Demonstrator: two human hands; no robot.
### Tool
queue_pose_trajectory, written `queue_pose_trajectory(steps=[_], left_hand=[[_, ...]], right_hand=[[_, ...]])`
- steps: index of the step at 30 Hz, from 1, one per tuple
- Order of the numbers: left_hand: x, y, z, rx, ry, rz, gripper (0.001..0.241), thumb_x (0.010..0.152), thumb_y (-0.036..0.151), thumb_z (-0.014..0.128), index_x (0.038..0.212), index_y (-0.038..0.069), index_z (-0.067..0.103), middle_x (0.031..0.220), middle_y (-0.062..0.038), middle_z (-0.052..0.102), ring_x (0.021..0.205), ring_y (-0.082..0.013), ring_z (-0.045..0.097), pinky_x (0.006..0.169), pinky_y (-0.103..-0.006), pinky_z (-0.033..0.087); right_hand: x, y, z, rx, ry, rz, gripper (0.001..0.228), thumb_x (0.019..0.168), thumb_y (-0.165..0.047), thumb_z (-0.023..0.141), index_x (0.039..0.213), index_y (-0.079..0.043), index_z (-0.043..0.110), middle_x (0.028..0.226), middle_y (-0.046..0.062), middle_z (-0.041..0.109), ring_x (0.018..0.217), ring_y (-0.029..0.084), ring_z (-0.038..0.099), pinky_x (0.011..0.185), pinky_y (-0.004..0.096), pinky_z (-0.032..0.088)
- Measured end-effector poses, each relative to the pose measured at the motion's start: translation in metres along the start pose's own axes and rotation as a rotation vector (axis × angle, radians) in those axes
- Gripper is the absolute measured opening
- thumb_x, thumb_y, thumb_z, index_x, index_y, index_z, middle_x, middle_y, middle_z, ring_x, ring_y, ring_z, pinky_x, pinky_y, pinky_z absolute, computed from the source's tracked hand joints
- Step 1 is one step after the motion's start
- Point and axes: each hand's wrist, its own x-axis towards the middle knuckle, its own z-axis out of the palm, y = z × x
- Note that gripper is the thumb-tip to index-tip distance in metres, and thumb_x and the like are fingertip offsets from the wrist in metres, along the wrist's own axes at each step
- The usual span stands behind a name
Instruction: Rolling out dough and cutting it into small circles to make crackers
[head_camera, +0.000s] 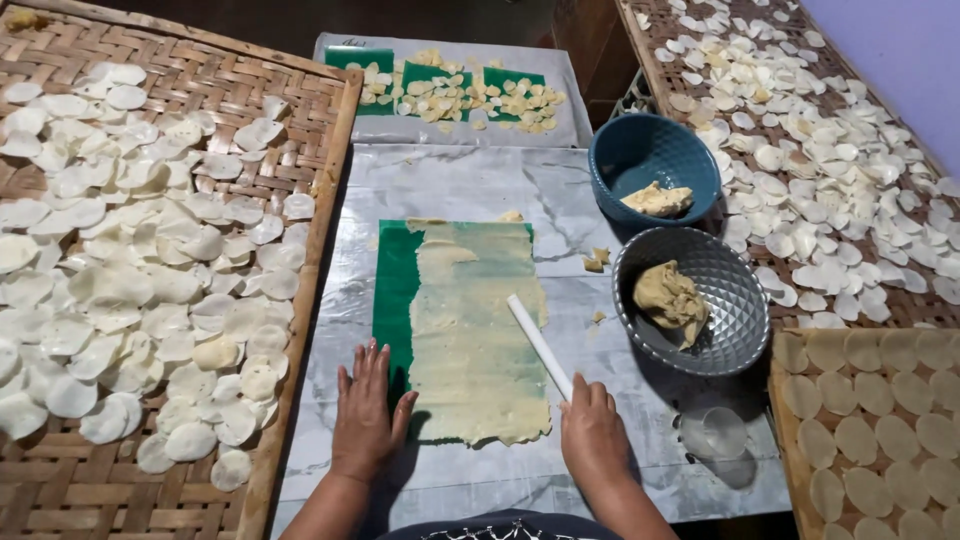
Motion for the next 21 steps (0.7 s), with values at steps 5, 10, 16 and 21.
queue_pose_trajectory(steps=[5,10,16,21], left_hand=[[0.006,0.007,-0.005,-0.029,0.005,-0.027,0.074,0.092,0.038,0.060,0.154,0.005,0.038,0.165,-0.015,0.036,0.157,-0.0338,0.026,0.125,-0.0548,0.019],[0.007,0.011,-0.008,0.006,0.014,-0.032,0.070,0.093,0.038,0.058,0.152,0.005,0.042,0.164,-0.014,0.039,0.157,-0.0328,0.028,0.126,-0.0535,0.020],[0.013,0.018,-0.016,-0.012,-0.018,-0.052,0.070,0.091,0.037,0.060,0.150,0.004,0.043,0.162,-0.015,0.041,0.156,-0.0325,0.030,0.124,-0.0474,0.023],[0.010,0.016,-0.014,-0.002,-0.065,-0.086,0.073,0.088,0.041,0.063,0.149,0.006,0.043,0.163,-0.014,0.039,0.156,-0.0324,0.029,0.123,-0.0488,0.026]], right_hand=[[0.058,0.018,-0.080,0.072,-0.130,0.120,0.030,0.092,-0.028,0.068,0.116,-0.011,0.067,0.099,0.005,0.066,0.077,0.022,0.065,0.067,0.037,0.058],[0.201,0.104,-0.145,0.144,0.157,0.165,0.016,0.102,-0.020,0.065,0.101,-0.006,0.072,0.104,0.016,0.067,0.081,0.027,0.064,0.073,0.040,0.058],[0.359,0.222,-0.096,-0.002,-0.117,0.031,0.070,0.079,0.003,0.072,0.146,-0.004,0.054,0.153,0.015,0.050,0.139,0.033,0.047,0.117,0.045,0.037],[0.388,0.207,-0.092,-0.255,-0.565,0.206,0.073,0.092,-0.024,0.076,0.155,-0.041,0.044,0.150,0.007,0.058,0.127,0.031,0.064,0.115,0.042,0.045]])
